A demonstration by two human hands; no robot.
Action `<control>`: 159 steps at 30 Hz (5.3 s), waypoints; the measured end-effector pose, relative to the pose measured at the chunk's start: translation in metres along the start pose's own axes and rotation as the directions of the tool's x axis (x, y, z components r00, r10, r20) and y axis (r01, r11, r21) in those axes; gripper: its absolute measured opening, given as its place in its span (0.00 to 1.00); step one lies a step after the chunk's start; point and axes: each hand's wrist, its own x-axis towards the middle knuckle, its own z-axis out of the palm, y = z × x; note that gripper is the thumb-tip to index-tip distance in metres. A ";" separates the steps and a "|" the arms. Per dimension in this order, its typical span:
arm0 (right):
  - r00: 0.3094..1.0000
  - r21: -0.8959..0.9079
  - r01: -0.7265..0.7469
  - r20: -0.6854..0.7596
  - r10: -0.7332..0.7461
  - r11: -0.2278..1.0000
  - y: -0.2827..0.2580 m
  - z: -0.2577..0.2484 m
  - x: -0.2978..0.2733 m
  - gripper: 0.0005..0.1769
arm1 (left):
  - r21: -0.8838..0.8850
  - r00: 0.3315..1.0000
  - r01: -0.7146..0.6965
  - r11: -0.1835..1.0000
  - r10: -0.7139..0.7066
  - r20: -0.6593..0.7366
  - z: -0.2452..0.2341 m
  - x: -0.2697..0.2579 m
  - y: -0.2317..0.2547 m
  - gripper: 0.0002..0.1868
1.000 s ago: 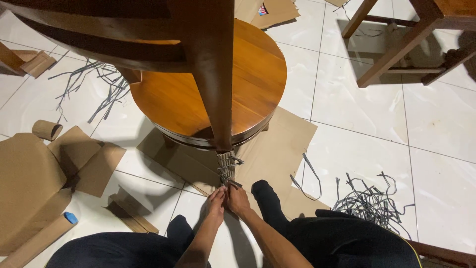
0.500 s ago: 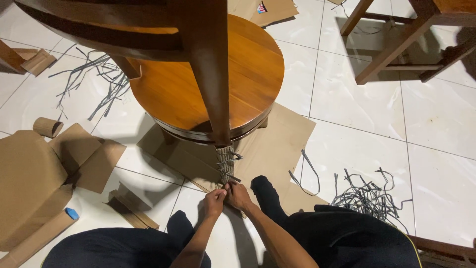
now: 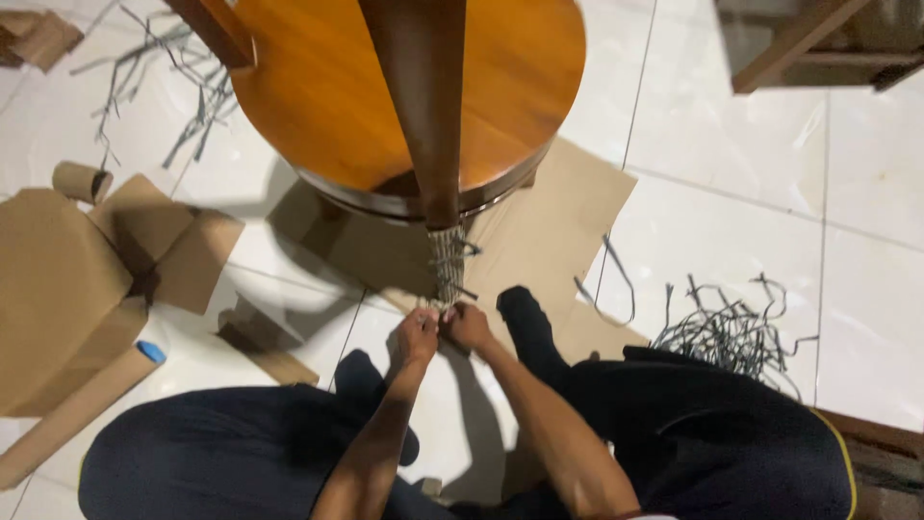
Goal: Wrapping wooden chair legs with cardboard and securing them with plastic ties
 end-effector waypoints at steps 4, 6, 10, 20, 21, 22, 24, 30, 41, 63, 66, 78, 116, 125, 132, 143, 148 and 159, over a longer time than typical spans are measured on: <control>0.989 0.556 -0.099 0.146 0.020 0.825 -0.012 -0.021 -0.013 0.12 | 0.007 0.997 0.072 0.997 -0.072 -0.015 -0.010 -0.004 0.012 0.04; 0.980 0.641 -0.179 0.179 0.081 0.746 -0.014 -0.028 -0.014 0.18 | -0.004 0.984 0.179 0.984 -0.179 0.013 -0.036 -0.019 0.050 0.06; 0.974 0.684 -0.223 0.134 0.180 0.695 -0.020 -0.053 -0.008 0.16 | 0.274 0.982 0.170 0.947 -0.185 0.031 -0.053 -0.009 0.077 0.05; 0.982 0.758 -0.160 0.054 0.183 0.633 -0.020 -0.055 0.010 0.06 | 0.449 0.988 0.058 0.892 -0.117 0.103 -0.060 0.015 0.092 0.06; 0.984 0.757 -0.151 0.054 0.170 0.636 -0.017 -0.051 0.010 0.06 | 0.521 0.996 -0.046 0.852 -0.002 0.092 -0.060 0.007 0.091 0.06; 0.983 0.758 -0.156 0.055 0.175 0.634 -0.014 -0.053 0.012 0.06 | 0.522 0.995 -0.046 0.851 -0.005 0.097 -0.055 0.008 0.091 0.06; 0.992 0.705 -0.124 0.069 0.107 0.698 -0.009 -0.055 0.015 0.06 | 0.660 0.948 -0.274 0.700 0.311 0.064 -0.047 0.008 0.090 0.12; 0.993 0.706 -0.112 0.055 0.103 0.700 -0.006 -0.054 0.011 0.07 | 0.771 0.929 -0.294 0.565 0.357 0.093 -0.031 0.002 0.116 0.14; 0.995 0.666 -0.019 -0.060 0.079 0.746 0.007 -0.031 0.017 0.11 | 0.111 0.980 0.194 0.975 -0.189 -0.058 0.001 0.023 0.092 0.16; 0.957 0.460 -0.230 -0.052 0.285 0.857 -0.044 -0.026 -0.033 0.30 | -0.257 0.879 0.477 0.840 -0.456 0.138 0.035 0.036 0.014 0.07; 0.956 0.738 -0.067 -0.146 0.256 0.671 0.000 0.011 0.006 0.16 | -0.361 0.898 0.441 0.822 -0.405 0.173 0.042 0.040 0.016 0.07; 0.967 0.319 -0.010 -0.237 0.089 0.948 -0.003 -0.027 0.005 0.10 | -0.539 0.940 0.339 0.771 -0.254 0.228 0.055 0.043 0.011 0.08; 0.886 -0.341 0.375 -0.141 -0.441 0.862 -0.093 -0.080 -0.065 0.08 | -0.592 0.823 0.553 0.586 -0.495 0.279 0.027 0.020 0.043 0.04; 0.854 -0.471 0.430 -0.065 -0.516 0.771 -0.082 -0.081 -0.069 0.06 | -0.590 0.828 0.521 0.617 -0.534 0.172 0.028 0.022 0.034 0.05; 0.847 -0.465 0.433 -0.084 -0.526 0.772 -0.079 -0.078 -0.068 0.10 | -0.352 0.886 0.444 0.824 -0.463 0.033 0.037 0.030 0.015 0.10; 0.792 -0.154 0.471 -0.360 -0.494 0.868 -0.081 -0.058 -0.059 0.09 | -0.264 0.990 0.127 0.956 -0.138 -0.024 0.016 0.005 0.044 0.09; 0.801 -0.139 0.447 -0.377 -0.465 0.884 -0.078 -0.051 -0.051 0.08 | -0.120 0.986 0.095 0.988 -0.109 -0.123 -0.008 -0.008 0.082 0.09; 0.919 0.206 -0.210 -0.291 0.265 0.956 -0.055 -0.020 -0.017 0.07 | 0.141 0.960 0.257 0.956 -0.236 -0.148 -0.010 0.021 0.073 0.12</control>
